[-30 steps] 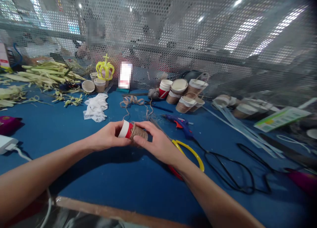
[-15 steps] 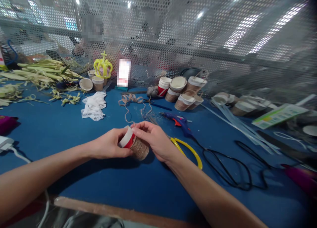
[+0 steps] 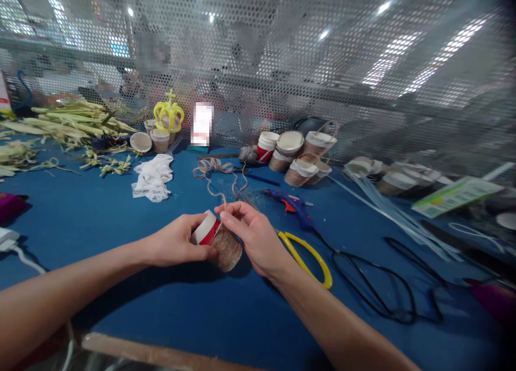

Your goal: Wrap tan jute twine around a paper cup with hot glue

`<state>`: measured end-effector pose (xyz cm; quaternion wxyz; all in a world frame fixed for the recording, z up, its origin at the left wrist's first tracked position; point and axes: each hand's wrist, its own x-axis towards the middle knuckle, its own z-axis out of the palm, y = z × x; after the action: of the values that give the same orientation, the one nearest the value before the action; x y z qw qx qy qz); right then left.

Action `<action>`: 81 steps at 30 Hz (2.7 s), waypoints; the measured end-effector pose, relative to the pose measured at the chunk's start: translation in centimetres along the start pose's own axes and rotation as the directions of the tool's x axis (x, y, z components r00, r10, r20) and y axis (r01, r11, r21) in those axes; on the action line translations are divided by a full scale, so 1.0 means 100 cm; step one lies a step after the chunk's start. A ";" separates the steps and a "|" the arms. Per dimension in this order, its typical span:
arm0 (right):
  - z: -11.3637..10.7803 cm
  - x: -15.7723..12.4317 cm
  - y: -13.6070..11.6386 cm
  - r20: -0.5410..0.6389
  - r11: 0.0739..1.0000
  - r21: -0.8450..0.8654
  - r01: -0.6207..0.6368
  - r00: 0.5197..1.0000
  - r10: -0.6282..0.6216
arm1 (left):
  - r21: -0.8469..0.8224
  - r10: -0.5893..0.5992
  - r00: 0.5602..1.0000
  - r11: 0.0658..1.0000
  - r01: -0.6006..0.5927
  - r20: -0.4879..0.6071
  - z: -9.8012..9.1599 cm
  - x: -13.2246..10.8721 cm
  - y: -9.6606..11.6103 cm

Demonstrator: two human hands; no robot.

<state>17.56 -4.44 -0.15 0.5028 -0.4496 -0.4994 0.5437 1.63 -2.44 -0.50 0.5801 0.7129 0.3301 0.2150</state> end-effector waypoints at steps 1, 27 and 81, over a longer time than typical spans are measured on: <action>-0.001 0.000 0.001 -0.006 1.000 -0.006 0.005 1.000 -0.005 | -0.018 -0.006 1.000 1.000 0.006 -0.001 0.000 0.000 -0.001; -0.002 0.002 0.012 -0.053 0.975 -0.224 0.013 0.998 -0.026 | -0.216 0.034 0.998 0.976 -0.021 0.056 -0.002 -0.004 0.003; -0.005 -0.016 -0.006 0.278 0.587 -0.734 0.342 0.939 -0.200 | -0.382 -0.212 0.955 0.916 0.120 -0.209 -0.008 0.006 -0.002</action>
<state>18.28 -6.00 0.33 0.2952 -0.4925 -0.7861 0.2286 1.45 -1.41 -0.54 0.6732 0.5296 0.4134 0.3090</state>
